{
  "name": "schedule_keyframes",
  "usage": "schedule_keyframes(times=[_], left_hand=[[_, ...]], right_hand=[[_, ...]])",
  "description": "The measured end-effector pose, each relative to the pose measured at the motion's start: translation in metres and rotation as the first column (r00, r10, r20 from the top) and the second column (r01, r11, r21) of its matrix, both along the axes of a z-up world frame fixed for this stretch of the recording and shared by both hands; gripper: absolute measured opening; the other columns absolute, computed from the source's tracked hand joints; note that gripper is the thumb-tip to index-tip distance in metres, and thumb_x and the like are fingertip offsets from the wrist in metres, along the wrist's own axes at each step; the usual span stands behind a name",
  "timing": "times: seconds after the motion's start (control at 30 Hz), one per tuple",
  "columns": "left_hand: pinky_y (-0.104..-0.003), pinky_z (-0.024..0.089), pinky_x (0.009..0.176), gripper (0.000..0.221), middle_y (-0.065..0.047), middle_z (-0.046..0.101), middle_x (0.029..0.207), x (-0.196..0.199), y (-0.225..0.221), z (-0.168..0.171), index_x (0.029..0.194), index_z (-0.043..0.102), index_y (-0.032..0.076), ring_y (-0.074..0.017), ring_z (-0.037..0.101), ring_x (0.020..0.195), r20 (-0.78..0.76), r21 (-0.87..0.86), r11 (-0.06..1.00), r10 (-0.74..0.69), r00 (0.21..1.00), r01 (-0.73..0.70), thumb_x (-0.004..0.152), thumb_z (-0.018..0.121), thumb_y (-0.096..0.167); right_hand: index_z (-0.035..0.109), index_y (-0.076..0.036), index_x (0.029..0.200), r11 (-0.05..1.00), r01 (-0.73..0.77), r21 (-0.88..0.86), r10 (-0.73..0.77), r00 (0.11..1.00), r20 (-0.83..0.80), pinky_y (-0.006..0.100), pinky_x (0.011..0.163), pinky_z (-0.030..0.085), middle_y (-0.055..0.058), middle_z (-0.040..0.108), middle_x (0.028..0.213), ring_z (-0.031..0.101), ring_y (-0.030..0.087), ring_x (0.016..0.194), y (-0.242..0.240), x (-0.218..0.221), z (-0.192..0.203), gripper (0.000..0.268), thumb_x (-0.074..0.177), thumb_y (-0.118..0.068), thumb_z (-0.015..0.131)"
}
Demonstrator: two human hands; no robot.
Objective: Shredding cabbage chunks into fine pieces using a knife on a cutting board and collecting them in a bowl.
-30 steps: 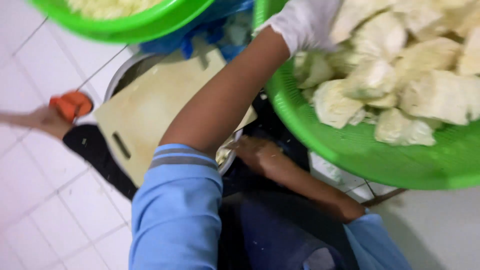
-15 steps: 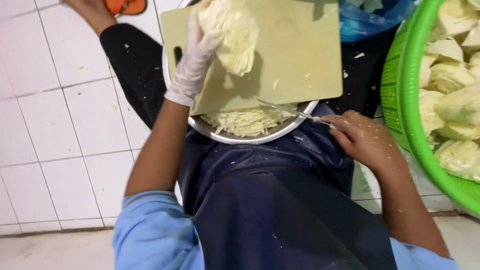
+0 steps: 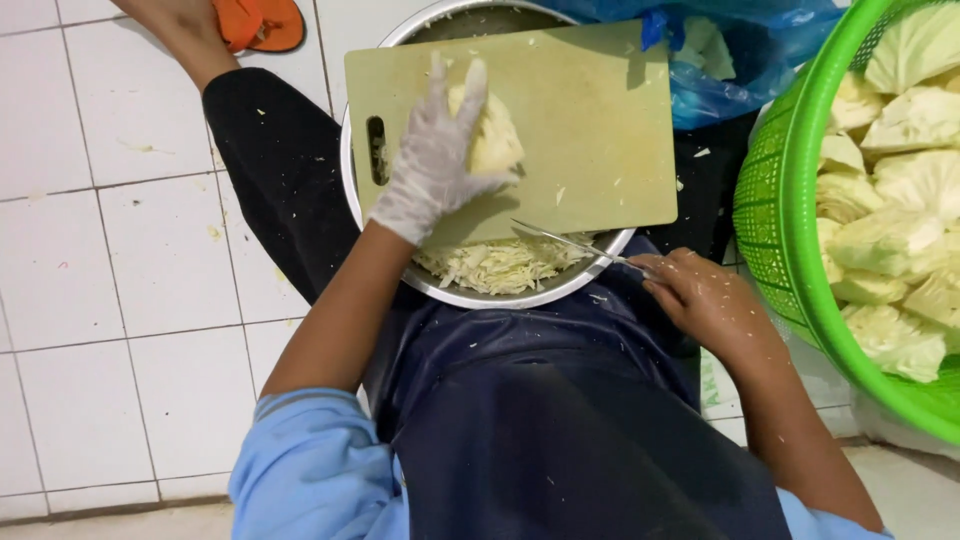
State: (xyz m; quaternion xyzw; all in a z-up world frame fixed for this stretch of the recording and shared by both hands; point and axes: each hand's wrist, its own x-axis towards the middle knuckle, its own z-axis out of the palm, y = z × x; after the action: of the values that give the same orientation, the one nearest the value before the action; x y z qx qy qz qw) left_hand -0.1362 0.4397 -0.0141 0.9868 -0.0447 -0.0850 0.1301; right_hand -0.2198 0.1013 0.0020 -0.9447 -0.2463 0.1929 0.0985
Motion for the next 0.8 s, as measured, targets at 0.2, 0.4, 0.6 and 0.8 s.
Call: schedule_keyframes(times=[0.2, 0.4, 0.6, 0.8], left_hand=[[-0.053, 0.014, 0.124, 0.094, -0.014, -0.005, 0.161, -0.037, 0.033, -0.053, 0.156, -0.002, 0.016, -0.0310, 0.002, 0.152, 0.344, -0.351, 0.936, 0.095, 0.934, 0.034, 0.097, 0.052, 0.066], [-0.049, 0.045, 0.088, 0.084, -0.028, 0.052, 0.120, -0.061, 0.096, -0.109, 0.148, 0.021, 0.009, -0.0434, 0.055, 0.104, 0.200, -0.204, 0.807, 0.589, 0.783, -0.555, 0.092, 0.053, 0.062], [-0.048, 0.053, 0.075, 0.057, -0.016, 0.051, 0.110, -0.046, 0.096, -0.090, 0.119, 0.052, 0.006, -0.0346, 0.060, 0.094, -0.014, -0.021, 0.776, 0.630, 0.777, -0.630, 0.085, 0.064, 0.051], [-0.033, 0.057, 0.052, 0.052, -0.009, 0.055, 0.088, -0.011, 0.097, -0.104, 0.106, 0.052, 0.002, -0.0196, 0.065, 0.066, -0.077, 0.213, 0.815, 0.563, 0.823, -0.538, 0.094, 0.057, 0.052]], right_hand=[[0.056, -0.028, 0.130, 0.999, 0.042, -0.015, -0.042, 0.999, -0.033, 0.042, 0.071, 0.050, 0.001, 0.061, 0.112, 0.061, 0.025, 0.102, -0.004, 0.003, 0.002, 0.038, 0.092, -0.025, 0.052], [0.057, -0.025, 0.130, 0.997, 0.026, 0.072, -0.026, 1.000, 0.000, 0.038, 0.076, 0.048, 0.002, 0.061, 0.102, 0.062, 0.023, 0.099, -0.001, 0.002, -0.004, 0.037, 0.093, -0.024, 0.053], [0.056, -0.025, 0.130, 0.996, -0.003, 0.084, 0.002, 1.000, 0.012, 0.040, 0.075, 0.048, 0.005, 0.060, 0.103, 0.062, 0.025, 0.097, 0.008, 0.006, -0.011, 0.037, 0.093, -0.025, 0.053], [0.057, -0.027, 0.130, 0.998, -0.008, 0.063, 0.010, 0.999, -0.046, 0.040, 0.073, 0.049, 0.003, 0.061, 0.108, 0.061, 0.024, 0.101, 0.005, 0.004, -0.015, 0.040, 0.091, -0.024, 0.053]])
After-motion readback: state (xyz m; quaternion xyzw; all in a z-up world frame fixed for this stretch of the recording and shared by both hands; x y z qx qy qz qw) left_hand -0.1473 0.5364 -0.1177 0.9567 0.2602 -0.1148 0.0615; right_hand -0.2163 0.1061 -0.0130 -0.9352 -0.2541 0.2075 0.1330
